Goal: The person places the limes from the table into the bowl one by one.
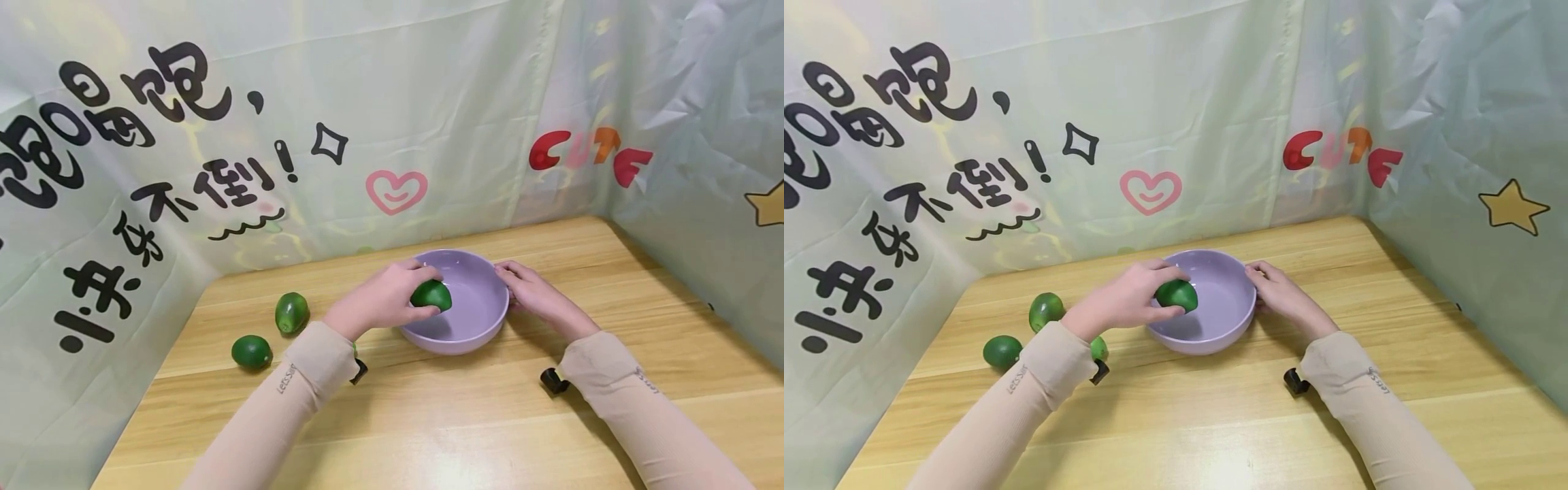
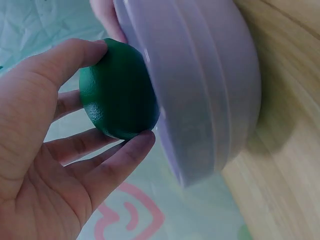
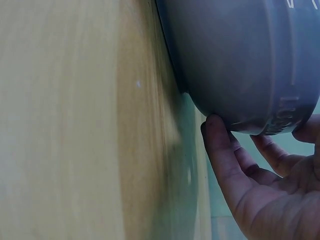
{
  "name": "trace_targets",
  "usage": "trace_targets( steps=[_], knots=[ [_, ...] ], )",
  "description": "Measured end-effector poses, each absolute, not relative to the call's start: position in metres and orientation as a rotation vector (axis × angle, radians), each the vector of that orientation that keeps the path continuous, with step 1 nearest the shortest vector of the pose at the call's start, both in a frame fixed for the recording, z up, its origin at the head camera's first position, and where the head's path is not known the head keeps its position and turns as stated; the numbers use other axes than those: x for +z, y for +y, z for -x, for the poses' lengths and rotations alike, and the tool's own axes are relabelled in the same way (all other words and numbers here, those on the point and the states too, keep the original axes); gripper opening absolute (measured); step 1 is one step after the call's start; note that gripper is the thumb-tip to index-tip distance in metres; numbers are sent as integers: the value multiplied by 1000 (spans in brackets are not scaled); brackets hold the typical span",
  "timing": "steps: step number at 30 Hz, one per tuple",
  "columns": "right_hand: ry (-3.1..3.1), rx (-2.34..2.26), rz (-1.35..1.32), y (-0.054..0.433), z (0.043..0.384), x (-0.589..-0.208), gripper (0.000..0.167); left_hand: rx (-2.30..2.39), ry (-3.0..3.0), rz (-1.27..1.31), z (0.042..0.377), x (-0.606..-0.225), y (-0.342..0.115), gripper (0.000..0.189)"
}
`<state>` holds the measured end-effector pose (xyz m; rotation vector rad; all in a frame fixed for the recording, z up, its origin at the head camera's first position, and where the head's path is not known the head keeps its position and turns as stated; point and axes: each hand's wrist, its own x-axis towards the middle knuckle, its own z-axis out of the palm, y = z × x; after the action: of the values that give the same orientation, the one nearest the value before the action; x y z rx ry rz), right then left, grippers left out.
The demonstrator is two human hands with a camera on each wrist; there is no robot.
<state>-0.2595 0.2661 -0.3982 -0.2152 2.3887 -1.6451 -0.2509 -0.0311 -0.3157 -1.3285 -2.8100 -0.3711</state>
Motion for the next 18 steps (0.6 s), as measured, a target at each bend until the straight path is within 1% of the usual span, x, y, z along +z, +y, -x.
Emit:
trace_targets(
  steps=[18],
  knots=[
    [2383,-1634,216,267,260,-397,61,-129,-2930,1357,254,-326,-7,46]
  ],
)
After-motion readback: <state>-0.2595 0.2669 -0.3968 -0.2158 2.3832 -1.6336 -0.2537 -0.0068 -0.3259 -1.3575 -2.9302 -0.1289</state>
